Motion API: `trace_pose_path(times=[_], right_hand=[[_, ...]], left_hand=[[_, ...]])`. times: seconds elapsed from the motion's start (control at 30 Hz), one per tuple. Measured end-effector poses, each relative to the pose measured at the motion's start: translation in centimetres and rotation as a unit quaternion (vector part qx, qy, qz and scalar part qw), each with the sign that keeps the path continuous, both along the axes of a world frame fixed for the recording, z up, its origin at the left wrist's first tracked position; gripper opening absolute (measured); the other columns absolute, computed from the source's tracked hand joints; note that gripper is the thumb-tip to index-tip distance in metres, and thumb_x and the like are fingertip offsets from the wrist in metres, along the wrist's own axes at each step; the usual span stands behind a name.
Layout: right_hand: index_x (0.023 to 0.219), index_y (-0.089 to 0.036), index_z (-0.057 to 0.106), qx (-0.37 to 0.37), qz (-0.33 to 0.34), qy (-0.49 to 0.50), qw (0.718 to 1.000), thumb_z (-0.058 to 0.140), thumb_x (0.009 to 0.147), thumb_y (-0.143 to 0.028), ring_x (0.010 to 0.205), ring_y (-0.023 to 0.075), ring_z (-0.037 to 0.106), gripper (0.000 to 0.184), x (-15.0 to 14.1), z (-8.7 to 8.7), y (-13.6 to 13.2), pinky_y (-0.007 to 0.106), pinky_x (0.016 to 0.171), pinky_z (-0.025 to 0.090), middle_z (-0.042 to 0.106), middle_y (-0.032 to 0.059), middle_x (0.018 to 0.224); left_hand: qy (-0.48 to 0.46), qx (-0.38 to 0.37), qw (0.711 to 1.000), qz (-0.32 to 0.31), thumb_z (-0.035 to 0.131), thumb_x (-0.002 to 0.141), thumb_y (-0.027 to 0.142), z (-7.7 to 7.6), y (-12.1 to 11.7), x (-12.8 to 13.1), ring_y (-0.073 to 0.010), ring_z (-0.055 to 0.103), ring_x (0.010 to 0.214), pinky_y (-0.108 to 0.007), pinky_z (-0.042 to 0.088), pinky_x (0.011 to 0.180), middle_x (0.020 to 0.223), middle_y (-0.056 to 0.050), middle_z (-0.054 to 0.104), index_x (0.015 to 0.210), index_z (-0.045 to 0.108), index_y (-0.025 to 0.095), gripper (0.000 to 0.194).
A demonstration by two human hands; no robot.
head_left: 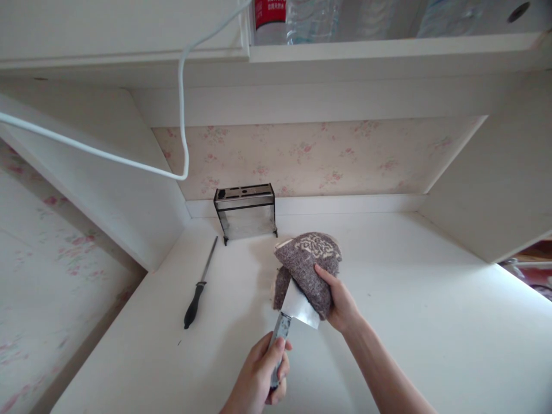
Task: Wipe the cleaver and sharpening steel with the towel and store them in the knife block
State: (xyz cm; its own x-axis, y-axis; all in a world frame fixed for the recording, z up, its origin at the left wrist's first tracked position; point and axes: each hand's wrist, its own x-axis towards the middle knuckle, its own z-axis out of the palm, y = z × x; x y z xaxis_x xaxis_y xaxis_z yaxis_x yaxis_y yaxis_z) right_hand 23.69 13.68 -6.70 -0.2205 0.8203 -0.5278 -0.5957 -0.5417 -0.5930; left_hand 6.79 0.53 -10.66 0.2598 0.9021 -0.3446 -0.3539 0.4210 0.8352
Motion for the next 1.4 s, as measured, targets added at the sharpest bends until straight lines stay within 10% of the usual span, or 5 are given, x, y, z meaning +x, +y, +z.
trace_pose_path(times=[0.93, 1.4], right_hand=[[0.119, -0.027, 0.062, 0.11, -0.22, 0.046, 0.968, 0.058, 0.086, -0.044, 0.116, 0.0189, 0.059, 0.038, 5.1, 1.0, 3.3, 0.034, 0.093, 0.056, 0.062, -0.0013, 0.127], [0.12, -0.027, 0.06, 0.086, -0.144, 0.071, 0.983, 0.062, 0.084, -0.044, 0.109, 0.0195, 0.064, 0.04, 4.3, -0.3, 0.8, 0.034, 0.091, 0.057, 0.064, 0.0007, 0.123]], left_hand=[[-0.028, -0.023, 0.999, -0.02, 0.059, 0.076, 0.069, -0.4, 0.1, -1.1, 0.001, 0.025, 0.029, -0.019, 0.009, 0.033, 0.053, 0.009, 0.04, 0.091, 0.056, 0.014, 0.058], [-0.076, -0.041, 0.993, 0.084, 0.064, 0.072, 0.068, 0.2, 1.2, -1.2, 0.0011, 0.027, 0.029, -0.018, 0.01, 0.035, 0.053, 0.009, 0.042, 0.085, 0.054, 0.016, 0.055]])
